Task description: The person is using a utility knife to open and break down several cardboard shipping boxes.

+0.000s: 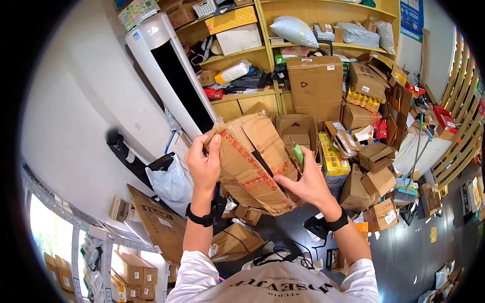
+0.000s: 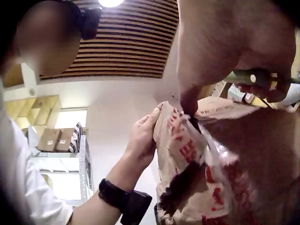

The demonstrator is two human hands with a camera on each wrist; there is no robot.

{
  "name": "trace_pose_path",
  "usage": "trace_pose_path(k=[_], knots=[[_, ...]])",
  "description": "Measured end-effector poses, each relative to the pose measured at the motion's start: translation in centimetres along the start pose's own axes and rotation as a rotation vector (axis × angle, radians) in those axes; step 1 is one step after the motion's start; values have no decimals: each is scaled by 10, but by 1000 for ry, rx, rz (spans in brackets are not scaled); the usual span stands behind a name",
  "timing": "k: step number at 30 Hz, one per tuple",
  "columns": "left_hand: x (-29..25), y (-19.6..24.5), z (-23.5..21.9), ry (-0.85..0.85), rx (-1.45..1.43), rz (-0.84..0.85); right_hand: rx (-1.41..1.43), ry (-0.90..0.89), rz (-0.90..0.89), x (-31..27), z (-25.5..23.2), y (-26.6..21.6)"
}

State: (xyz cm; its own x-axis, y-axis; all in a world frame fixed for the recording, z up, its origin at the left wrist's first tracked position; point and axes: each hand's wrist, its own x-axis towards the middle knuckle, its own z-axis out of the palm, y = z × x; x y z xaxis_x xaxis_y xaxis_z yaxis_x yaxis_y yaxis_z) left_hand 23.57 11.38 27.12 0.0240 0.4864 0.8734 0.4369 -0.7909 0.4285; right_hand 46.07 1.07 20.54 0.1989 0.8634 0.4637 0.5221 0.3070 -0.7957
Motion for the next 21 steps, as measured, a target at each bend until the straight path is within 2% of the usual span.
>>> trace_pose_path(k=[5,7,8,9,11,12,13,15,17,19,21], knots=[[-7,-6,-15,-31,40,-15,-10,-38,-14,-15,11,14],[-9,-7,-19,-18,-161,-96,13,-53,67,-13,14,42],[-10,-11,-21,-19,-178,-88,23,-81,154,-11,8,37],[-12,-14,-23,-19,-182,-90,18,-80,155,-11,8,38],[-16,-17,-24,-60,-297,-132,-111,2,76,-14,11,44],[-17,-14,-24,-48,-308,-143,-138,103,-38,-15,15,47],[-19,-17,-24,-50,-310,-146,-140,103,-34,-16,15,49],[-23,-25,-25,-27,-298,-35,-231,70,61,-14,10,50],[-27,-28,-28,-58,-312,-33,-235,121,8,-13,9,66],[-34,-34,-32,-82,-328,-29,-200,42,193,-12,5,70],[-42,-44,-32,-216,-631,-152,-230,66,196,-10,1,76]])
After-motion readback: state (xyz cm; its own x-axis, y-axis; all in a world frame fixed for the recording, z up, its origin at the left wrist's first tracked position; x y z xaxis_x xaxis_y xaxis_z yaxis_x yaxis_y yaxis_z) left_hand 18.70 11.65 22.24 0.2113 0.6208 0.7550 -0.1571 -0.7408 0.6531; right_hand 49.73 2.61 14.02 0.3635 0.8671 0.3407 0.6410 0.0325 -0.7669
